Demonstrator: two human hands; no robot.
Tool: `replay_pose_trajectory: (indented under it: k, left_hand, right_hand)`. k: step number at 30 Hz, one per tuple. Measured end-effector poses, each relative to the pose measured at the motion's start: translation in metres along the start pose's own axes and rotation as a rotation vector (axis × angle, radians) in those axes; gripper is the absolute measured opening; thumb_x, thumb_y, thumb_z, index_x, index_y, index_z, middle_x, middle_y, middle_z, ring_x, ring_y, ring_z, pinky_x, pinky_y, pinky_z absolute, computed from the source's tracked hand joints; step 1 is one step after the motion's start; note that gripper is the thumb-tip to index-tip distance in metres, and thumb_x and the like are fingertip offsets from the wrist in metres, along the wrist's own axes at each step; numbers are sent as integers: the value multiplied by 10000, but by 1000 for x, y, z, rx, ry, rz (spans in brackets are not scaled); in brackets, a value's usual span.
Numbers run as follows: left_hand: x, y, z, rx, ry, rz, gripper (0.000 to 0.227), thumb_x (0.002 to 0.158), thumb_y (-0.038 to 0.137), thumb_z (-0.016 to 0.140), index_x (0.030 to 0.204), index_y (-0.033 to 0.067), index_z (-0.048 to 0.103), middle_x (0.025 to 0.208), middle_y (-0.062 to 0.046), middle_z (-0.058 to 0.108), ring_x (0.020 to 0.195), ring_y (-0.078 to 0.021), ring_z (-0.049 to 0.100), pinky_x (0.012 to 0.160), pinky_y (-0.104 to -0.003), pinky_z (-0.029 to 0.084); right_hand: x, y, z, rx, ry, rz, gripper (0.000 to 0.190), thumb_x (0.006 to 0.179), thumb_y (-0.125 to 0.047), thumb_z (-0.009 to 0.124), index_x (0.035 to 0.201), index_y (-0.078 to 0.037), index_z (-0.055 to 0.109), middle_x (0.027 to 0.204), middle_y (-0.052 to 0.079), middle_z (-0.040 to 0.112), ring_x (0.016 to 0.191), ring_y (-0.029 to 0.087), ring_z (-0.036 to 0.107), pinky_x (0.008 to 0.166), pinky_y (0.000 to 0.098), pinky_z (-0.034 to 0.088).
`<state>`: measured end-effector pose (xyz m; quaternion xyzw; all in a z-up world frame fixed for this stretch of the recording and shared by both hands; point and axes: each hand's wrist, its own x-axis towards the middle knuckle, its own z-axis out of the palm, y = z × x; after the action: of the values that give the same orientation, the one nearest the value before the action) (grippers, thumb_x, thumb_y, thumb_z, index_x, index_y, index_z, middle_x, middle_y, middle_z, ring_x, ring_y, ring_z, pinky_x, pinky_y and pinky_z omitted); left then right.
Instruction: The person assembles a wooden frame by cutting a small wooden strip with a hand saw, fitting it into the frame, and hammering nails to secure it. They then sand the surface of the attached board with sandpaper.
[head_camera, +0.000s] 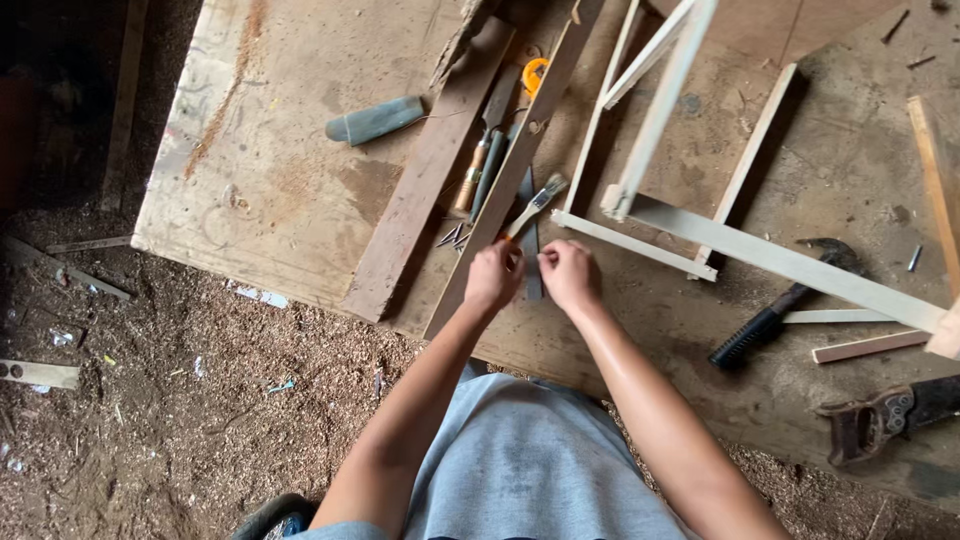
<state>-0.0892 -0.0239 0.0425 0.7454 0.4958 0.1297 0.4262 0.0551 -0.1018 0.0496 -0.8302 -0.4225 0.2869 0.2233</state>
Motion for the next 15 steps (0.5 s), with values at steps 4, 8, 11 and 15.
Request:
replay_pose_trajectory:
  k: [4, 8, 11, 15]
  left_hand:
    - [-13, -19, -1, 81, 112, 50, 234, 855, 238, 704, 979, 41, 675, 944, -211, 673, 862, -395, 673, 766, -491, 545]
    - [4, -33, -27, 263, 246, 56, 255, 892, 245, 702, 986, 28, 608, 944, -198, 614, 890, -391, 627, 783, -502, 515]
    - [12, -37, -45, 233, 271, 139, 236, 883, 220, 693, 991, 31, 600, 966, -203, 609, 901, -396, 617, 780, -498, 514]
    - [17, -37, -56, 186, 179, 161, 159, 910, 180, 672, 973, 47, 609, 943, -186, 621, 911, -390, 634, 789, -486, 528]
  right_hand:
    - [7, -28, 38, 83, 54, -6, 91, 869, -127, 756, 945, -77, 763, 873, 103, 766, 785, 246, 750, 720, 357, 588]
    - [9, -41, 45, 35, 41, -28, 105, 894, -120, 734, 990, -80, 750, 883, 79, 754, 796, 236, 742, 727, 361, 586]
    - [13, -50, 42, -62, 52, -87, 282, 891, -74, 711, 1174, -66, 712, 920, 112, 678, 804, 270, 687, 714, 402, 554]
    - [27, -55, 45, -131, 72, -269, 383, 876, -26, 681, 1259, -32, 680, 1083, 138, 588, 866, 266, 657, 734, 381, 564]
